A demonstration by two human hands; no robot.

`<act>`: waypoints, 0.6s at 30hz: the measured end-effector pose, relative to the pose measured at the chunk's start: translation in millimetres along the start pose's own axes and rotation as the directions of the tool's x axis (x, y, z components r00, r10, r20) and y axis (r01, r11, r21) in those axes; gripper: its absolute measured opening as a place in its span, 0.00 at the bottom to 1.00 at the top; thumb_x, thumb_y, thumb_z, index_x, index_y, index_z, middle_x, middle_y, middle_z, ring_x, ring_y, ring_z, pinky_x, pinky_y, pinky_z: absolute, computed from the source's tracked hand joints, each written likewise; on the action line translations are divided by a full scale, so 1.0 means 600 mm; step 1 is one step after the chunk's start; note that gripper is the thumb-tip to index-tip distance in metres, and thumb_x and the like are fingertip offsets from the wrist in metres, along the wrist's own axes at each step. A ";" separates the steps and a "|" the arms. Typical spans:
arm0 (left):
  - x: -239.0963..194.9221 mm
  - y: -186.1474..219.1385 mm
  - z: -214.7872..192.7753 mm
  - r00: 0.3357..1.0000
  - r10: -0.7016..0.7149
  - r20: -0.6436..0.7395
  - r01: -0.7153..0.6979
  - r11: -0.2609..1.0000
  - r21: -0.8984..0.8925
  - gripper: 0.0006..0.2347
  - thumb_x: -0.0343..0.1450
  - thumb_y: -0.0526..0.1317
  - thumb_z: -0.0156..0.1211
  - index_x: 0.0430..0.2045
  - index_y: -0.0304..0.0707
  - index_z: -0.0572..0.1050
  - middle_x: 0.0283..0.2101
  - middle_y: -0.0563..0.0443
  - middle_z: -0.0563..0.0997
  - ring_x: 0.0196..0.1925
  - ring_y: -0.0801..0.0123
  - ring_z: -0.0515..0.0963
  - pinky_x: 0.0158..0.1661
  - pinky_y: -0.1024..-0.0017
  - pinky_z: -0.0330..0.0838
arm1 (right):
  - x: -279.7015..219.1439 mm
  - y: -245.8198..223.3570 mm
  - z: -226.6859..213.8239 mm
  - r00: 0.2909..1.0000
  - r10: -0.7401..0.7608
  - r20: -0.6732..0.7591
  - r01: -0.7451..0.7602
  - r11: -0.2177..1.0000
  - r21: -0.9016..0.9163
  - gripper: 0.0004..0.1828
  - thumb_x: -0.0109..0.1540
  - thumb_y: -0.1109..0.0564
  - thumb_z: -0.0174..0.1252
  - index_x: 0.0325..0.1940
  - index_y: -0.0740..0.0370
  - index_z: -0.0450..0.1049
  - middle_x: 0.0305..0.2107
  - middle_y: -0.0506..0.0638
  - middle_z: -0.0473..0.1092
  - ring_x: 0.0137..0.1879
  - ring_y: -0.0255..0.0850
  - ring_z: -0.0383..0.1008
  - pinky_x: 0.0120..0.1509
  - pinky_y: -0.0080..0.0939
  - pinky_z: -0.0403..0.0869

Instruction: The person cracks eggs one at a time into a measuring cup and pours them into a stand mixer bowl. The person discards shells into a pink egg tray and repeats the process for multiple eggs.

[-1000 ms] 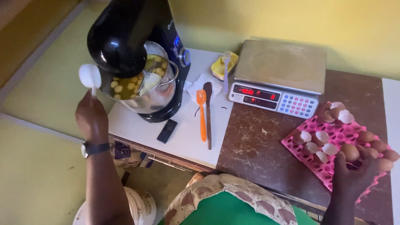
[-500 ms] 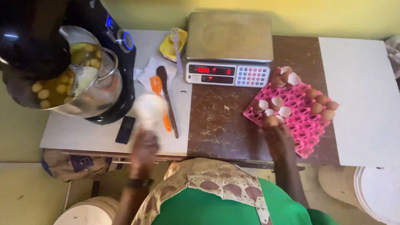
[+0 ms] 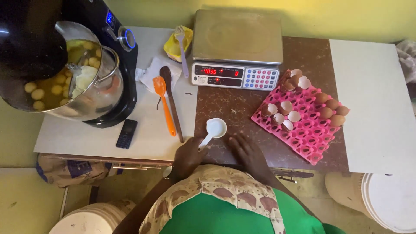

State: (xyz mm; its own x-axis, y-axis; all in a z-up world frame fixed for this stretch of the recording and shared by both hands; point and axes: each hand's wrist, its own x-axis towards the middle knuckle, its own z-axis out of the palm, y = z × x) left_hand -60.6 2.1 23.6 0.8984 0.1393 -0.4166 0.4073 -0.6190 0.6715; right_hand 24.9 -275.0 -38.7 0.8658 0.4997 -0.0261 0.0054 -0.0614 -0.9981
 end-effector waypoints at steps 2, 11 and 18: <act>0.006 -0.004 -0.011 1.000 0.006 -0.024 0.001 0.958 0.285 0.20 0.84 0.56 0.54 0.66 0.47 0.78 0.52 0.44 0.85 0.50 0.53 0.90 0.53 0.55 0.85 | 0.005 0.079 -0.017 0.841 -0.363 0.401 0.505 0.261 -0.823 0.69 0.54 0.12 0.67 0.87 0.56 0.66 0.74 0.62 0.69 0.82 0.70 0.66 0.85 0.61 0.68; 0.049 0.049 -0.036 0.872 0.446 -0.203 -0.490 0.809 -0.325 0.21 0.83 0.39 0.62 0.75 0.44 0.76 0.69 0.27 0.83 0.70 0.24 0.80 0.65 0.37 0.76 | 0.114 0.047 0.015 0.992 -0.103 -0.073 0.096 0.991 -0.092 0.23 0.69 0.58 0.73 0.69 0.62 0.82 0.58 0.57 0.80 0.66 0.51 0.84 0.68 0.47 0.84; 0.111 0.020 0.003 0.983 0.118 -0.143 -0.182 0.757 -0.628 0.20 0.81 0.45 0.68 0.68 0.41 0.83 0.62 0.28 0.86 0.50 0.54 0.93 0.43 0.66 0.91 | 0.151 -0.007 0.052 0.940 0.337 -0.055 -0.318 0.921 0.224 0.26 0.71 0.56 0.71 0.74 0.62 0.82 0.55 0.71 0.83 0.55 0.55 0.87 0.57 0.54 0.89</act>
State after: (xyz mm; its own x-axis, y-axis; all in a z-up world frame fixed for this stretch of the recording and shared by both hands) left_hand 3.8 2.5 2.8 0.9543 0.1742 -0.2428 0.2480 -0.0082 0.9687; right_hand 87.8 -202.6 -38.9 0.8428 0.4017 -0.3582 -0.3822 -0.0220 -0.9238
